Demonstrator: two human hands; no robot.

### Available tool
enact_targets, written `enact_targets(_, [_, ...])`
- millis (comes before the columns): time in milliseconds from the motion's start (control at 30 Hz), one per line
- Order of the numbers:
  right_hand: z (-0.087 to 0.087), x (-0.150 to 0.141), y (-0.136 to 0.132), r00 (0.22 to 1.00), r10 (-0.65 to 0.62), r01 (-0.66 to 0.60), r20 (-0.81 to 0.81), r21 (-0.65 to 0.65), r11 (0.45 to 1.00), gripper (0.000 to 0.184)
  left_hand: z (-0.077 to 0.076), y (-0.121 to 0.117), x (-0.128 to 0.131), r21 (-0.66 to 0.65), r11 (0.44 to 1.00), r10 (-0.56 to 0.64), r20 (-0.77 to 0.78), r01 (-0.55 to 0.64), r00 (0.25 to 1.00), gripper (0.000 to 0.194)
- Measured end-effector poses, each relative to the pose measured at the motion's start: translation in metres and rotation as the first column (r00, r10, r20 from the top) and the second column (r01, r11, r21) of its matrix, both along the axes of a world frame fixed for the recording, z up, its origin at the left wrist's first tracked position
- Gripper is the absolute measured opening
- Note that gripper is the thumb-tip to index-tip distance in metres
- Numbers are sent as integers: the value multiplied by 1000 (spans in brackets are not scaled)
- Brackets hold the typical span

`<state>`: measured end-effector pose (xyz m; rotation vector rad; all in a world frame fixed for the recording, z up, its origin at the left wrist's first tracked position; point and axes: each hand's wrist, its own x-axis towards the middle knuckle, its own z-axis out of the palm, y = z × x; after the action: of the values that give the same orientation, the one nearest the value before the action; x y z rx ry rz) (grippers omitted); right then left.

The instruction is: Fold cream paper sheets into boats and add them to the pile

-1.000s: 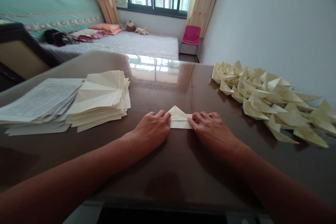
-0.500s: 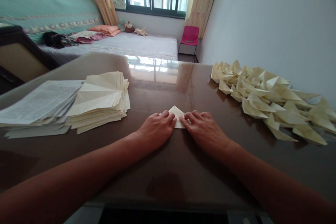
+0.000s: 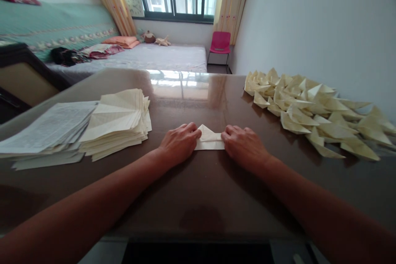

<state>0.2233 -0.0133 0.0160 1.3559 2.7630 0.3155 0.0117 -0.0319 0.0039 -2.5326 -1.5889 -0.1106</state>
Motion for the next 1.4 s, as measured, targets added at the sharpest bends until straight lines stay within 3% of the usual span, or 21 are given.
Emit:
enact_targets(200, [-5, 0, 9, 989, -44, 31, -144, -88, 996, 32, -7, 5, 2, 0, 998, 61, 56, -61, 997, 32])
enact_targets(433, [-10, 0, 12, 975, -41, 10, -217, -143, 990, 30, -14, 14, -3, -93, 994, 72, 202, -54, 977, 51])
enact_targets(700, [-14, 3, 15, 959, -51, 9, -278, -152, 988, 24, -15, 38, -7, -302, 952, 183, 459, -41, 869, 69])
enact_targets(933, [-14, 3, 18, 951, -72, 8, -301, -208, 978, 21, -13, 44, -11, -412, 911, 234, 544, 13, 806, 71])
enact_targets(1133, [-13, 3, 18, 946, -82, 8, -315, -229, 974, 21, -12, 40, -8, -391, 920, 208, 476, -6, 855, 48])
enact_targets(1267, [-13, 3, 19, 937, -82, -1, -339, -239, 971, 20, -10, 30, -3, -207, 976, 141, 340, -72, 930, 58])
enact_targets(1400, [-14, 4, 19, 933, -83, -5, -351, -244, 970, 21, -7, 27, -2, -205, 978, 94, 230, -46, 969, 55])
